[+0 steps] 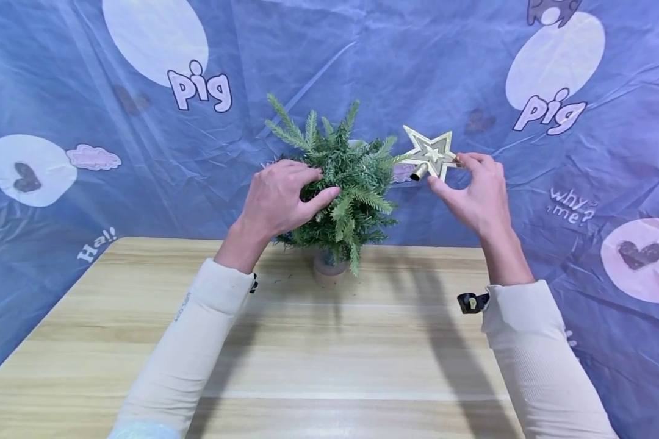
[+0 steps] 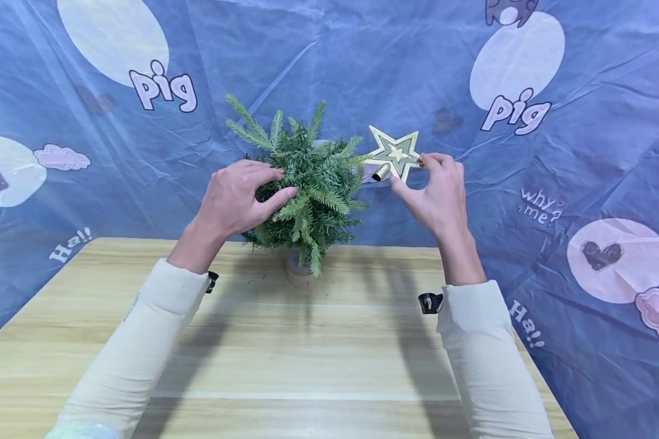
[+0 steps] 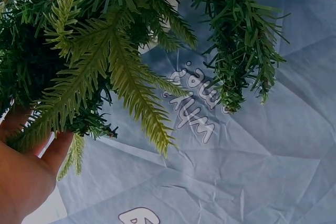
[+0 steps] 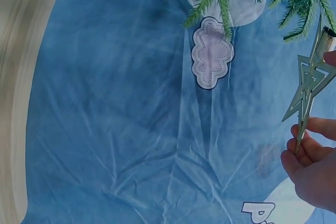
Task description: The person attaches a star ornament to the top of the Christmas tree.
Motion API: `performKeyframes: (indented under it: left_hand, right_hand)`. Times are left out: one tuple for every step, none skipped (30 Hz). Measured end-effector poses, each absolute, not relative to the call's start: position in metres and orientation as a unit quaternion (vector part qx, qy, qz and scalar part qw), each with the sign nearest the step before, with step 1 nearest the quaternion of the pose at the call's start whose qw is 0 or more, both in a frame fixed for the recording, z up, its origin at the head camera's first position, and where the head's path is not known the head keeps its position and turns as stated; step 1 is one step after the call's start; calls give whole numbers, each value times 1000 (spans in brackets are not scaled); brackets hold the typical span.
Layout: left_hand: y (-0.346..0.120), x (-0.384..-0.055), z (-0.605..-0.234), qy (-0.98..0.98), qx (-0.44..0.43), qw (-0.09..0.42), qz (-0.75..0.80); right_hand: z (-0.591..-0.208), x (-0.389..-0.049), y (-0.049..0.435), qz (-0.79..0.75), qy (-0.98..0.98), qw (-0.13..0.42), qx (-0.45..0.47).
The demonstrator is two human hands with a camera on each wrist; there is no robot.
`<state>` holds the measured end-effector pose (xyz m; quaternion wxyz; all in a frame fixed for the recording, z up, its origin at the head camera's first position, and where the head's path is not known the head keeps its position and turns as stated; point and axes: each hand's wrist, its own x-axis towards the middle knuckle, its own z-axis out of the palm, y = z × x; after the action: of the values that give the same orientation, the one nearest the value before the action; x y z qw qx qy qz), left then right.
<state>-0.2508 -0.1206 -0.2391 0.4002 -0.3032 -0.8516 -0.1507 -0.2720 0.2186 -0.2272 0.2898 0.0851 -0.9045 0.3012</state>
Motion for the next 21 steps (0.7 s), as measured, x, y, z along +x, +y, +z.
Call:
performKeyframes:
  left_hand:
    - [-121, -251, -239, -852, -303, 401, -150]
    - [-121, -251, -240, -851, -304, 401, -149]
    - [-120, -251, -240, -851, -304, 403, -148]
    - [-120, -251, -240, -850, -304, 403, -147]
    - [-120, -250, -240, -851, -304, 403, -146]
    - [-120, -250, -240, -851, -304, 403, -146]
    - [-120, -250, -240, -851, -304, 403, -146]
    - [-120, -250, -240, -851, -304, 404, -146]
    - [-120, -250, -240, -850, -305, 404, -145]
    - [-120, -250, -240, -850, -305, 404, -145]
    - [-120, -249, -240, -850, -305, 404, -145]
    - [-121, -249, -240, -850, -305, 405, -144]
    - [-121, -249, -240, -850, -306, 405, -143]
    - [-121, -249, -240, -849, -306, 406, -142]
    - [-121, -249, -240, -849, -306, 406, -143]
    - [-121, -249, -240, -849, -307, 406, -143]
    - [-121, -249, -240, -849, -307, 406, -143]
    - [-121, -249, -240, -849, -308, 406, -143]
    - [-121, -249, -240, -848, -308, 406, -143]
    - [-121, -249, -239, -848, -308, 407, -144]
    - [-121, -249, -239, -848, -307, 407, -144]
  right_hand:
    - [-226, -272, 218, 302, -903, 292, 85]
    - [-226, -272, 217, 303, -902, 295, 84]
    - [-225, -271, 217, 303, -901, 298, 84]
    - [-223, -271, 216, 304, -899, 302, 84]
    - [-222, -271, 215, 305, -898, 305, 85]
    - [-221, -271, 214, 305, -897, 308, 86]
    - [-220, -271, 213, 305, -896, 311, 87]
    - [-219, -271, 212, 305, -895, 313, 88]
    - [-217, -271, 211, 304, -894, 315, 89]
    - [-216, -271, 209, 304, -893, 318, 92]
    - [-215, -271, 208, 304, -893, 320, 94]
    - [-214, -270, 207, 303, -893, 320, 94]
    - [-214, -270, 206, 303, -893, 320, 94]
    - [-213, -270, 206, 303, -893, 320, 94]
    - [-212, -270, 205, 303, -892, 321, 95]
    - [-211, -270, 205, 304, -892, 322, 95]
    - [-210, -270, 204, 304, -892, 320, 93]
    - [-209, -270, 203, 303, -893, 320, 93]
    - [-207, -270, 203, 302, -892, 321, 94]
    - [-206, -270, 202, 301, -892, 322, 95]
    - [-205, -270, 200, 300, -893, 322, 96]
